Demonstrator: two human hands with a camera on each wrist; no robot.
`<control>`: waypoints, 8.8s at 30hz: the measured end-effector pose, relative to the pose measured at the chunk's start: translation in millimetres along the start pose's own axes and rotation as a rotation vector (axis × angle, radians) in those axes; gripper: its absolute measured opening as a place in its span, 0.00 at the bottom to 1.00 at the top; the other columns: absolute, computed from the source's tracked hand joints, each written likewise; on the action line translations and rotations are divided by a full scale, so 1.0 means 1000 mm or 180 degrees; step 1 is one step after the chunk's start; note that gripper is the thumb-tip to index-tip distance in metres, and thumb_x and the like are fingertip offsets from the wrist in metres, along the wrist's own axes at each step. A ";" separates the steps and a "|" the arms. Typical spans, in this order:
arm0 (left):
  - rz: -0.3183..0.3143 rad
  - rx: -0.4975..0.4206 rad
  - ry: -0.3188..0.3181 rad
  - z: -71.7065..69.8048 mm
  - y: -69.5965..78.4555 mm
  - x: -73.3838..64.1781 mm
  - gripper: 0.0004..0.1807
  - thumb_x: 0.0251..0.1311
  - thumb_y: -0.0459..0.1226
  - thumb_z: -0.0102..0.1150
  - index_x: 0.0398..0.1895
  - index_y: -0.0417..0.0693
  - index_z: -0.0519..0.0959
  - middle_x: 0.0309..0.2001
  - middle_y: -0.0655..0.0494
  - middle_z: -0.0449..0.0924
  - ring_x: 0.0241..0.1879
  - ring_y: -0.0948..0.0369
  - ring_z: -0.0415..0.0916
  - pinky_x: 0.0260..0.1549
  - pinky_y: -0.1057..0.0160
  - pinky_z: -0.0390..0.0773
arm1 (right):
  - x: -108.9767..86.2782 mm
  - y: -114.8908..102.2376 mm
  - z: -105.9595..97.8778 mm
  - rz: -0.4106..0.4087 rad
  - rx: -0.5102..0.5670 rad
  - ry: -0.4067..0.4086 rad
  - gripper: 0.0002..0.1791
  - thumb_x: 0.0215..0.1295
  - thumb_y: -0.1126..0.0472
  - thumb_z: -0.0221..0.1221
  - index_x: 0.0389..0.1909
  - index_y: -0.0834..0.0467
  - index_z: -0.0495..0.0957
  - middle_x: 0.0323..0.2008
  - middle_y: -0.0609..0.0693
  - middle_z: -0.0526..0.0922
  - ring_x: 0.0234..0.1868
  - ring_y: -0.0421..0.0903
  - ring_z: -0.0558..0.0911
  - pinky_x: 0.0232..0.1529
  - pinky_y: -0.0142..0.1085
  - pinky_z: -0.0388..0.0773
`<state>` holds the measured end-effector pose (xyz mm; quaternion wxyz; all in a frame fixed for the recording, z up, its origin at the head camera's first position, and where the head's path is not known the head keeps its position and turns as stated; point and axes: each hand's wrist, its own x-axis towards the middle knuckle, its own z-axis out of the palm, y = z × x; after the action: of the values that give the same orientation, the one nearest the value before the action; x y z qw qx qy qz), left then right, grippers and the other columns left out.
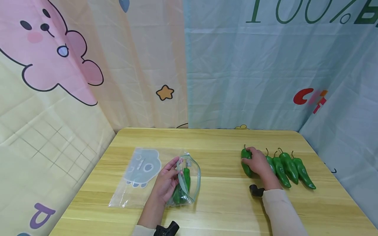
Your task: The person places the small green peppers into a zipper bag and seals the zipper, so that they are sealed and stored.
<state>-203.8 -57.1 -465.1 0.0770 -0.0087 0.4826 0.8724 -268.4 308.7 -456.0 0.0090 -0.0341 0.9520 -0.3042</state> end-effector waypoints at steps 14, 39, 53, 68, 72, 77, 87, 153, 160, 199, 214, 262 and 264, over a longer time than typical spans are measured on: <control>0.0012 0.0018 -0.0025 0.001 0.001 -0.001 0.31 0.61 0.22 0.46 0.70 0.37 0.66 0.69 0.43 0.67 0.42 0.62 0.77 0.37 0.70 0.77 | 0.000 0.002 -0.003 0.0134 0.0163 -0.0128 0.35 0.71 0.54 0.57 0.68 0.71 0.57 0.61 0.79 0.65 0.57 0.74 0.71 0.50 0.62 0.72; -0.0029 -0.0009 -0.0019 -0.002 -0.001 0.000 0.31 0.60 0.21 0.46 0.70 0.38 0.67 0.68 0.47 0.69 0.44 0.60 0.77 0.38 0.69 0.77 | -0.008 -0.024 0.006 0.0191 0.1031 -0.0007 0.35 0.73 0.54 0.55 0.72 0.67 0.53 0.68 0.74 0.58 0.61 0.70 0.70 0.43 0.47 0.83; -0.0009 -0.0011 -0.0039 -0.002 -0.001 0.000 0.31 0.60 0.21 0.46 0.70 0.37 0.67 0.68 0.44 0.68 0.44 0.60 0.78 0.38 0.69 0.77 | -0.014 -0.041 0.014 0.0087 0.1468 0.0043 0.33 0.73 0.57 0.56 0.72 0.66 0.55 0.69 0.73 0.58 0.60 0.69 0.72 0.40 0.45 0.84; -0.0004 0.0002 -0.0034 0.000 0.000 -0.001 0.31 0.61 0.21 0.45 0.70 0.37 0.66 0.69 0.43 0.66 0.44 0.59 0.78 0.38 0.69 0.77 | -0.021 -0.070 0.032 -0.0025 0.1620 -0.0099 0.31 0.71 0.58 0.58 0.69 0.62 0.58 0.68 0.69 0.61 0.55 0.62 0.78 0.39 0.44 0.84; 0.0007 0.0008 -0.0040 0.000 0.000 -0.001 0.31 0.61 0.21 0.45 0.70 0.36 0.66 0.69 0.43 0.66 0.43 0.60 0.77 0.38 0.69 0.77 | -0.023 -0.078 0.036 -0.0044 0.1671 -0.0158 0.30 0.70 0.61 0.59 0.68 0.62 0.59 0.68 0.68 0.62 0.52 0.59 0.79 0.37 0.43 0.85; 0.0002 -0.0004 -0.0032 -0.001 0.000 0.000 0.31 0.61 0.21 0.45 0.70 0.36 0.66 0.68 0.44 0.68 0.43 0.60 0.78 0.37 0.69 0.77 | -0.026 -0.086 0.041 -0.0073 0.1677 -0.0180 0.29 0.69 0.61 0.59 0.67 0.61 0.61 0.68 0.67 0.62 0.50 0.57 0.81 0.36 0.43 0.85; 0.0003 -0.0003 -0.0021 0.000 0.000 -0.001 0.31 0.60 0.21 0.46 0.70 0.36 0.66 0.68 0.45 0.68 0.42 0.61 0.77 0.37 0.70 0.77 | -0.028 -0.105 0.056 -0.0125 0.1746 -0.0254 0.27 0.67 0.62 0.62 0.65 0.58 0.64 0.67 0.64 0.66 0.44 0.52 0.82 0.35 0.42 0.85; -0.0018 -0.0040 -0.0018 0.001 0.000 -0.001 0.30 0.61 0.22 0.45 0.70 0.38 0.67 0.70 0.43 0.65 0.49 0.61 0.75 0.40 0.69 0.77 | -0.034 -0.139 0.090 -0.0413 0.1705 -0.0850 0.23 0.67 0.58 0.63 0.60 0.59 0.70 0.59 0.63 0.73 0.40 0.50 0.82 0.30 0.42 0.84; -0.0027 -0.0020 -0.0024 0.000 -0.001 0.000 0.30 0.61 0.22 0.45 0.69 0.37 0.67 0.68 0.44 0.68 0.48 0.62 0.75 0.39 0.69 0.77 | -0.031 -0.142 0.093 -0.0334 0.1842 -0.0738 0.22 0.68 0.58 0.62 0.60 0.58 0.70 0.60 0.64 0.72 0.41 0.51 0.83 0.31 0.42 0.85; -0.0072 -0.0049 -0.0028 0.001 0.000 0.000 0.29 0.62 0.23 0.46 0.70 0.38 0.67 0.68 0.42 0.66 0.44 0.63 0.77 0.37 0.71 0.78 | -0.035 -0.146 0.104 -0.0600 0.1591 -0.1078 0.22 0.69 0.63 0.58 0.61 0.64 0.71 0.58 0.60 0.75 0.50 0.53 0.78 0.39 0.41 0.81; -0.0042 -0.0022 -0.0053 0.001 0.000 0.000 0.30 0.62 0.23 0.46 0.70 0.36 0.65 0.63 0.46 0.70 0.39 0.64 0.75 0.35 0.70 0.76 | -0.035 -0.147 0.107 -0.0526 0.1938 -0.1214 0.30 0.64 0.67 0.55 0.67 0.64 0.64 0.58 0.65 0.72 0.45 0.53 0.81 0.42 0.45 0.82; -0.0088 -0.0101 0.0007 -0.001 -0.001 0.000 0.29 0.63 0.24 0.45 0.70 0.36 0.66 0.66 0.43 0.68 0.39 0.64 0.73 0.38 0.70 0.75 | -0.045 -0.150 0.104 -0.0341 0.2495 -0.1605 0.38 0.65 0.66 0.57 0.74 0.62 0.54 0.68 0.67 0.61 0.48 0.53 0.82 0.48 0.44 0.82; -0.0089 -0.0100 0.0025 -0.001 -0.001 -0.001 0.29 0.62 0.23 0.45 0.69 0.36 0.66 0.66 0.44 0.69 0.39 0.64 0.73 0.38 0.70 0.75 | -0.045 -0.147 0.100 -0.0388 0.2417 -0.1541 0.36 0.66 0.66 0.56 0.74 0.63 0.54 0.68 0.67 0.60 0.49 0.54 0.82 0.48 0.45 0.82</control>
<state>-203.1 -57.4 -466.1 0.0871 -0.0202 0.4689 0.8787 -211.5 134.5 -451.9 0.2253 -0.1546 0.7397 -0.6149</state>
